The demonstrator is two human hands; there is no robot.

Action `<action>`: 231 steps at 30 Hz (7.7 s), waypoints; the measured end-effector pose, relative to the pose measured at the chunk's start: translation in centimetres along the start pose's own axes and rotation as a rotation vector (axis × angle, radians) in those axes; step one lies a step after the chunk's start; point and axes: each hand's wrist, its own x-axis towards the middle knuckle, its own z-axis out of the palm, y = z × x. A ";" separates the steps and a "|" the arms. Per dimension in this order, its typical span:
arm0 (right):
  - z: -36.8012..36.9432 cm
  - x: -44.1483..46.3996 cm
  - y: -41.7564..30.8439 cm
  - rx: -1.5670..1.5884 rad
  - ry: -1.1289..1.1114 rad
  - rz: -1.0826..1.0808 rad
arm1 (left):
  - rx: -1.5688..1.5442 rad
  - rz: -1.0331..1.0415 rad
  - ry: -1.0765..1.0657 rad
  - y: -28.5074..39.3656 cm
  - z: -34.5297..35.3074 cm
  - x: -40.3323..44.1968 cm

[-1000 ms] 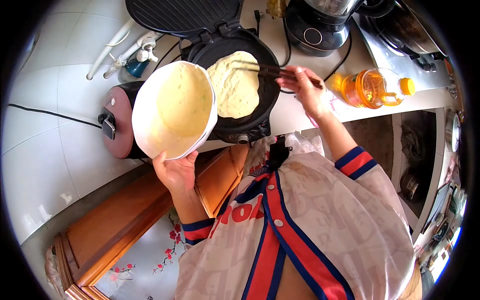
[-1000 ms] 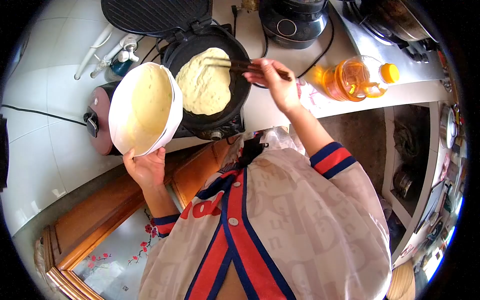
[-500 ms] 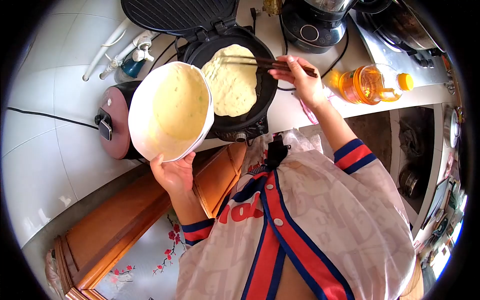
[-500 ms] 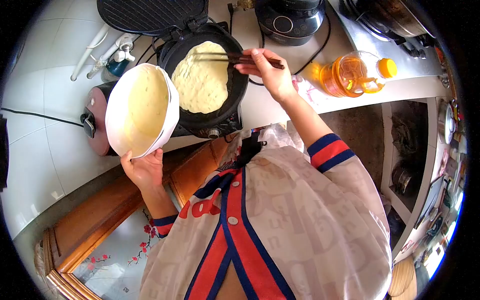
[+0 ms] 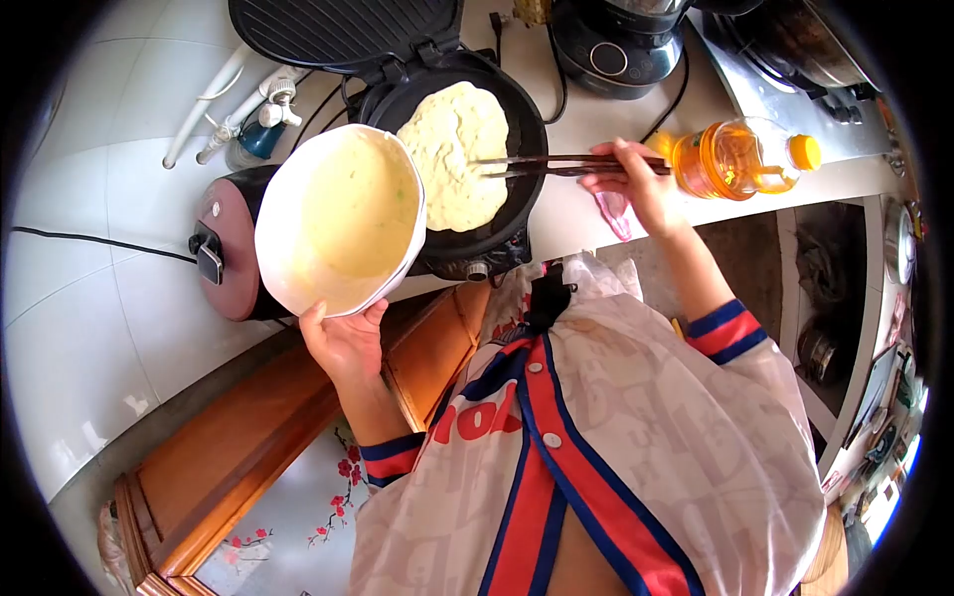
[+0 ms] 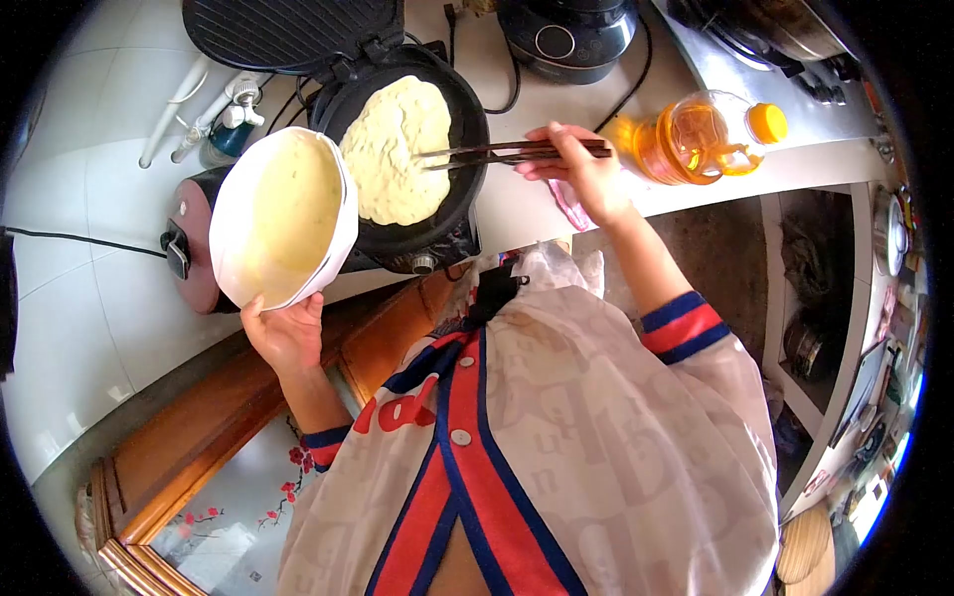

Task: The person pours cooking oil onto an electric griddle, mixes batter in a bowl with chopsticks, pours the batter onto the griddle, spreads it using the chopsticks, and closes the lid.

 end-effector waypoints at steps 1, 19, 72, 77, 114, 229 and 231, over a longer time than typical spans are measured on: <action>-0.5 -0.3 -0.1 0.016 0.033 -0.017 | 0.005 -0.003 -0.013 0.0 0.0 -0.1; -0.2 -0.2 -1.1 -0.093 0.026 -0.091 | 0.038 -0.013 -0.041 -0.1 0.7 0.0; 4.4 -0.6 -1.0 -0.033 -0.090 -0.200 | 0.180 -0.082 0.042 0.2 -0.4 0.4; 4.8 -3.2 -2.0 -0.177 -0.037 -0.360 | 0.271 -0.130 0.022 -0.3 0.4 1.2; 7.2 -1.4 -1.8 -0.530 -0.298 -0.739 | 0.272 -0.085 -0.005 -1.5 1.2 0.9; 3.6 1.4 2.4 0.126 -0.004 -0.024 | -0.045 0.019 0.056 -0.1 0.0 0.6; 5.0 2.7 2.9 0.158 -0.046 -0.047 | -0.040 0.014 0.056 -0.1 0.0 0.5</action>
